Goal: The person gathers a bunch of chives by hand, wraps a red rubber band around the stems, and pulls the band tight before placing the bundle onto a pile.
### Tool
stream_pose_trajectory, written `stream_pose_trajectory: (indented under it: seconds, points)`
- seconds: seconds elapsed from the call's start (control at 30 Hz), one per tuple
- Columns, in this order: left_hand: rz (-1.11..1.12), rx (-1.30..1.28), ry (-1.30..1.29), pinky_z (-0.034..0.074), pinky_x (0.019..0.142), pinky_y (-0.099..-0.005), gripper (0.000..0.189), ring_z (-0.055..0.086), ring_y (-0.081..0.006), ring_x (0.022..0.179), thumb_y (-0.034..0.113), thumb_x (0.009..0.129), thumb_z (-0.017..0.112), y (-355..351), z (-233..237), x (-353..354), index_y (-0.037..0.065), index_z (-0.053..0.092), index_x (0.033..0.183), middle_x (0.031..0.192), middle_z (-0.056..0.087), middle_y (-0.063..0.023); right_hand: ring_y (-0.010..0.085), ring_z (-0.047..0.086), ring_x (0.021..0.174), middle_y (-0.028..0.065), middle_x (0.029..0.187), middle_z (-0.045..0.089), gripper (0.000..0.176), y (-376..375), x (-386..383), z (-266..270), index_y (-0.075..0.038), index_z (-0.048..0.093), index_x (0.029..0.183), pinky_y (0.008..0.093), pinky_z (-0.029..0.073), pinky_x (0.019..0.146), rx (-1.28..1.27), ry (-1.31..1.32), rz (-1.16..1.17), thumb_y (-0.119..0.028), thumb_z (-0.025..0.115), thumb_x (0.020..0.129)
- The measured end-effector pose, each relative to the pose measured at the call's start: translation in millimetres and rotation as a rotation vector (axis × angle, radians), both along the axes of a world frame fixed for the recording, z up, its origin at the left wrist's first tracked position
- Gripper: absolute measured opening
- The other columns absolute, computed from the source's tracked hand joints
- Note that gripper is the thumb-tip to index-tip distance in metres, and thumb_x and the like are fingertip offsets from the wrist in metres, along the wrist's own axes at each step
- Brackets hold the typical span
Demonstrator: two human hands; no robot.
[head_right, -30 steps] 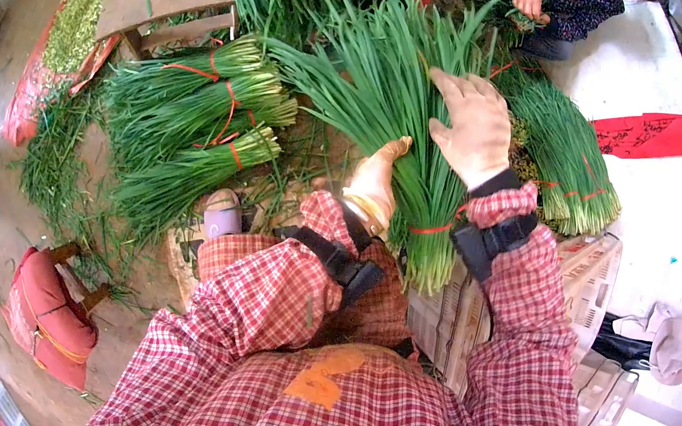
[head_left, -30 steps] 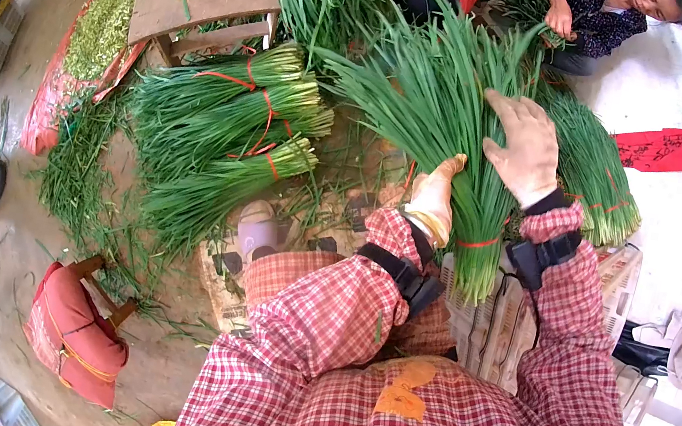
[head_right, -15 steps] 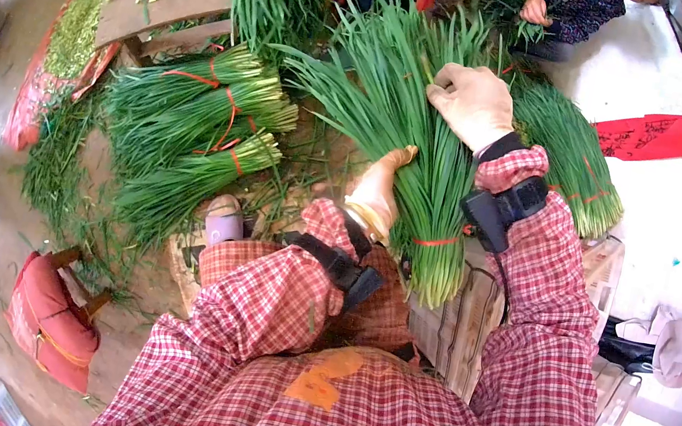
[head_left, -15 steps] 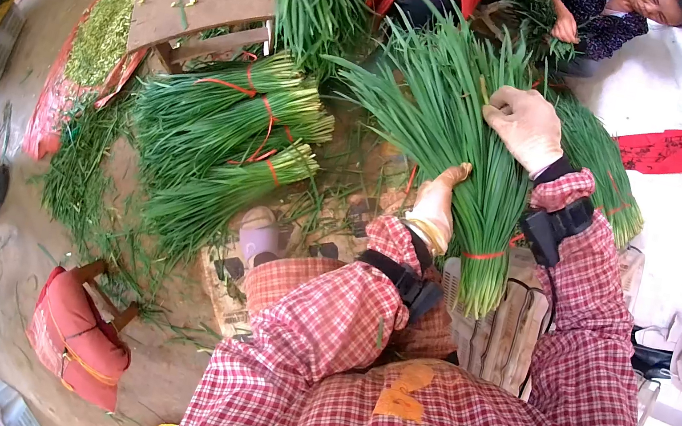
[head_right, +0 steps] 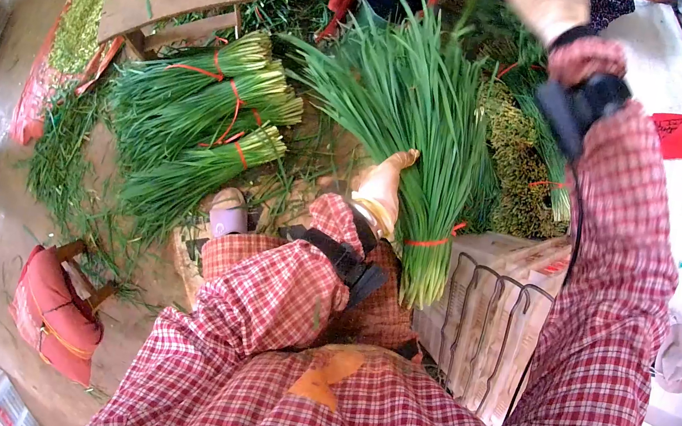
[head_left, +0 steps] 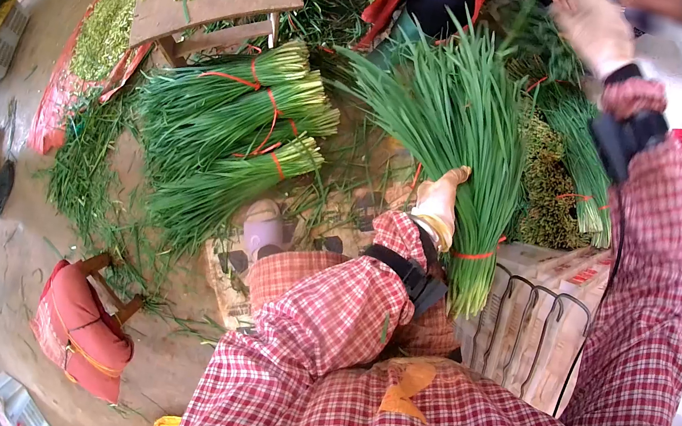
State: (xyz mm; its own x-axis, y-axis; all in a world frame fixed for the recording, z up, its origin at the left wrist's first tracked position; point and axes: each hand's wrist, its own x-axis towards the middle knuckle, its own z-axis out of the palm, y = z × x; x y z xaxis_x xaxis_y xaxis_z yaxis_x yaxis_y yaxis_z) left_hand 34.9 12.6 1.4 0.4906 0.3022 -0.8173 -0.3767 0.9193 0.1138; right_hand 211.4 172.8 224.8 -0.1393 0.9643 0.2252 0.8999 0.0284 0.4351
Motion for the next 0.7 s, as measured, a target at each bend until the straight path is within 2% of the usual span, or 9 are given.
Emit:
stream_pose_trajectory:
  seconds: [0.03, 0.1, 0.27, 0.37, 0.47, 0.5, 0.53, 0.6, 0.7]
  points:
    - [-0.001, -0.016, -0.012, 0.047, 0.094, -0.0377, 0.05, 0.063, -0.0268, 0.1, 0.029, 0.082, 0.076, 1.2, 0.1, -0.2, 0.0, 0.062, 0.12, 0.115, 0.068, -0.0143, 0.0282, 0.066, 0.098, 0.0095, 0.108, 0.07, 0.026, -22.0, -23.5, -24.3, -0.014, 0.071, 0.11, 0.0365, 0.053, 0.089, -0.173, 0.09, 0.216, -0.029, 0.063, 0.089]
    - [0.026, -0.029, -0.084, 0.048, 0.093, -0.0386, 0.053, 0.063, -0.0278, 0.099, 0.03, 0.08, 0.077, -0.3, -5.3, 1.8, -0.001, 0.062, 0.12, 0.118, 0.067, -0.0155, 0.0284, 0.067, 0.097, 0.0092, 0.101, 0.069, 0.027, -49.2, -60.1, -60.0, -0.017, 0.069, 0.112, 0.0399, 0.054, 0.087, -0.534, 0.107, 0.218, -0.03, 0.062, 0.088]
    - [0.018, 0.091, -0.027, 0.051, 0.088, -0.0385, 0.057, 0.065, -0.0271, 0.095, 0.029, 0.075, 0.081, -1.0, -11.5, 0.2, -0.004, 0.063, 0.118, 0.115, 0.067, -0.0156, 0.0281, 0.068, 0.098, 0.0107, 0.098, 0.07, 0.024, -65.3, -76.5, -113.6, -0.012, 0.07, 0.106, 0.0401, 0.055, 0.085, -0.643, -0.105, 0.016, -0.025, 0.062, 0.087]
    - [-0.006, 0.196, 0.204, 0.054, 0.08, -0.0379, 0.053, 0.066, -0.0255, 0.085, 0.027, 0.074, 0.082, 1.1, 5.8, -7.5, -0.004, 0.065, 0.114, 0.102, 0.07, -0.0123, 0.0257, 0.067, 0.099, 0.0086, 0.102, 0.069, 0.027, -42.1, -78.3, -119.9, -0.01, 0.069, 0.109, 0.0354, 0.054, 0.087, -0.616, -0.137, -0.265, -0.026, 0.063, 0.087]
    - [0.072, 0.106, 0.042, 0.054, 0.081, -0.0376, 0.051, 0.066, -0.0245, 0.087, 0.026, 0.075, 0.082, 0.0, -5.3, -2.3, -0.003, 0.066, 0.113, 0.107, 0.069, -0.0118, 0.0249, 0.066, 0.105, 0.0138, 0.118, 0.067, 0.039, 6.1, 59.9, -114.4, -0.006, 0.061, 0.124, 0.0317, 0.051, 0.095, 0.073, 0.024, 0.278, -0.029, 0.057, 0.093]
    - [0.084, 0.089, 0.019, 0.053, 0.081, -0.0375, 0.05, 0.066, -0.0243, 0.088, 0.025, 0.075, 0.081, 0.5, -8.9, -0.6, -0.003, 0.066, 0.113, 0.109, 0.069, -0.0118, 0.027, 0.061, 0.117, 0.0153, 0.131, 0.061, 0.05, -9.2, 11.8, -66.9, -0.004, 0.054, 0.135, 0.0335, 0.046, 0.102, 0.055, 0.417, -0.173, -0.032, 0.058, 0.093]
    - [0.059, 0.091, 0.051, 0.053, 0.083, -0.0381, 0.047, 0.065, -0.0246, 0.088, 0.026, 0.077, 0.08, 2.7, -1.0, -4.9, -0.002, 0.067, 0.112, 0.108, 0.069, -0.0112, 0.0302, 0.058, 0.124, 0.0172, 0.135, 0.059, 0.057, -16.2, 14.5, -57.1, -0.003, 0.046, 0.143, 0.0361, 0.042, 0.107, 0.083, 0.504, -0.129, -0.033, 0.056, 0.095]
    - [0.092, 0.099, -0.038, 0.052, 0.083, -0.0379, 0.045, 0.064, -0.0247, 0.087, 0.027, 0.078, 0.079, 3.2, -1.0, -8.3, -0.001, 0.067, 0.111, 0.105, 0.069, -0.0109, 0.0304, 0.057, 0.125, 0.0181, 0.136, 0.058, 0.057, -29.0, 65.7, -61.0, -0.005, 0.047, 0.143, 0.0378, 0.041, 0.109, -0.022, 0.316, -0.315, -0.034, 0.056, 0.094]
    - [0.134, 0.08, -0.189, 0.051, 0.086, -0.0394, 0.038, 0.064, -0.0268, 0.088, 0.025, 0.083, 0.074, 5.6, -8.6, -5.6, 0.001, 0.067, 0.11, 0.103, 0.069, -0.0111, 0.029, 0.059, 0.119, 0.0186, 0.13, 0.06, 0.054, -93.8, 61.9, -66.0, -0.004, 0.056, 0.134, 0.036, 0.048, 0.101, -0.738, 0.305, -0.584, -0.037, 0.061, 0.091]
